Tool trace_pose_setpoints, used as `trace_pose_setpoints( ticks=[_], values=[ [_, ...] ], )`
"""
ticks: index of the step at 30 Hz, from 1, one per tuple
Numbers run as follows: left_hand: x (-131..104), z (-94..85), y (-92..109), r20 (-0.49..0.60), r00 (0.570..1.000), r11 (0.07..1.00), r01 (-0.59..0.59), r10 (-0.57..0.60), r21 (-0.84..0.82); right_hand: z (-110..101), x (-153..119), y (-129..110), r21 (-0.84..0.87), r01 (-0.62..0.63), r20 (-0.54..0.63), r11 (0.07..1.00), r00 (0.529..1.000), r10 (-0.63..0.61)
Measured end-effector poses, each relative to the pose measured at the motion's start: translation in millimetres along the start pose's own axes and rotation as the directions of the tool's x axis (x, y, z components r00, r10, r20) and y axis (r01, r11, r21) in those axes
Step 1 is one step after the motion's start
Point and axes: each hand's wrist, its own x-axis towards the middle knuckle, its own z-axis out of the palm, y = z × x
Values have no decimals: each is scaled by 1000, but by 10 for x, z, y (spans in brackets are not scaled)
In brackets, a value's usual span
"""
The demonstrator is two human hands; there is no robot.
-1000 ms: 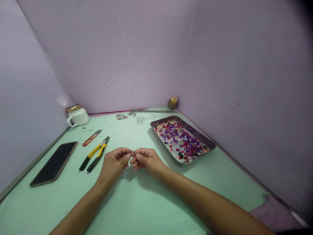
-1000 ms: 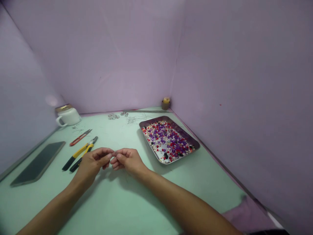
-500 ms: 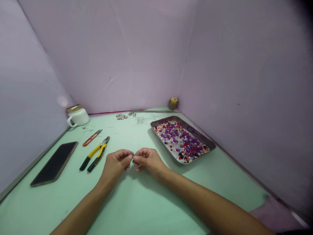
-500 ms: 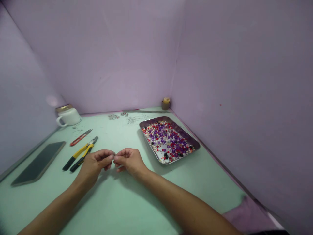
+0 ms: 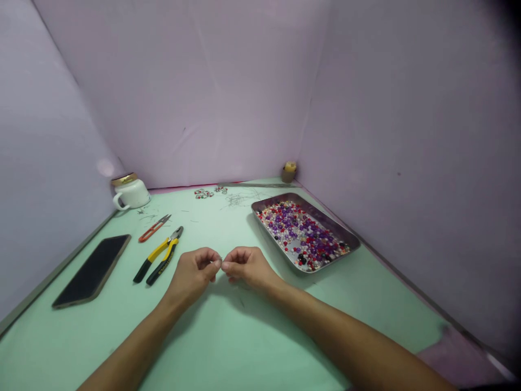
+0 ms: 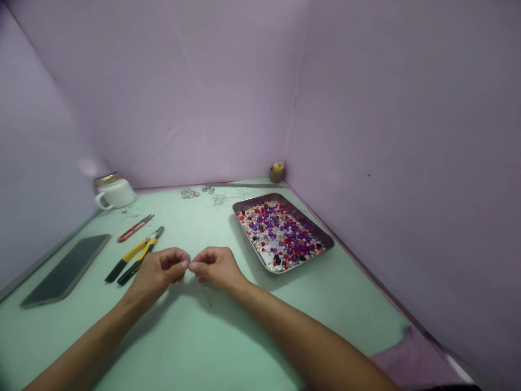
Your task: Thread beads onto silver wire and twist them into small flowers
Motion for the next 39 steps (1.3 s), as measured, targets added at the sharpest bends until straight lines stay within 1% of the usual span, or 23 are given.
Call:
trace_pose_setpoints(
  ticks=[2, 5, 7, 9, 11, 13, 15, 17, 20, 23, 26, 29, 32, 34, 35, 36, 37, 38, 39],
  values=[
    [-16, 1, 31, 3, 1000, 1000, 16, -16, 13, -13, 3, -11, -73, 44, 24, 996, 999, -42],
    [-42, 16, 79, -37, 997, 997, 71, -71, -6, -26, -10, -42, -167, 101, 46, 981, 995, -94],
    [-47, 28, 92, -46, 995, 994, 90, -93, -61, -27, -22, -62, -236, 122, 39, 964, 992, -116],
    [-36, 35, 84, -18, 995, 984, 95, -98, -153, -24, -27, -71, -270, 135, 38, 953, 991, -129],
    [-16, 35, 63, 25, 994, 960, 112, -109, -257, -20, -19, -65, -245, 154, 44, 957, 988, -148],
    [5, 29, 44, 57, 989, 927, 146, -135, -347, -18, -6, -52, -177, 164, 51, 970, 986, -158],
    [16, 21, 37, 73, 985, 896, 172, -156, -409, -17, 4, -44, -117, 153, 49, 981, 988, -148],
    [17, 14, 41, 86, 985, 880, 175, -153, -442, -13, 3, -49, -81, 130, 46, 988, 991, -126],
    [3, 16, 57, 86, 989, 894, 146, -120, -423, -2, -10, -62, -55, 115, 36, 992, 993, -113],
    [-13, 29, 73, 54, 994, 927, 103, -90, -360, 8, -9, -45, -36, 131, 39, 991, 991, -130],
    [-22, 45, 79, 19, 996, 945, 84, -82, -315, 12, 6, -2, 0, 153, 27, 988, 988, -153],
    [-26, 72, 68, 6, 996, 942, 86, -89, -325, 12, 7, 20, 44, 139, 17, 989, 990, -140],
    [-31, 99, 52, 28, 996, 938, 91, -86, -334, 9, -12, 1, 35, 101, 10, 994, 995, -102],
    [-29, 78, 49, 36, 997, 964, 78, -71, -254, 3, -21, -25, 14, 86, -16, 996, 996, -85],
    [-23, 44, 50, 24, 998, 986, 54, -51, -157, -2, -20, -41, 3, 79, -34, 997, 996, -79],
    [-11, -10, 49, -6, 1000, 1000, 24, -24, -14, -10, -17, -58, -6, 71, -51, 997, 996, -72],
    [7, -84, 43, -51, 999, 986, 1, 7, 165, -19, -11, -77, -13, 62, -66, 998, 996, -63],
    [33, -173, 31, -97, 994, 932, -5, 43, 361, -31, -3, -97, -17, 52, -79, 999, 995, -53],
    [67, -273, 9, -159, 985, 840, 29, 69, 541, -44, 6, -118, -22, 42, -92, 999, 995, -44]
  ],
)
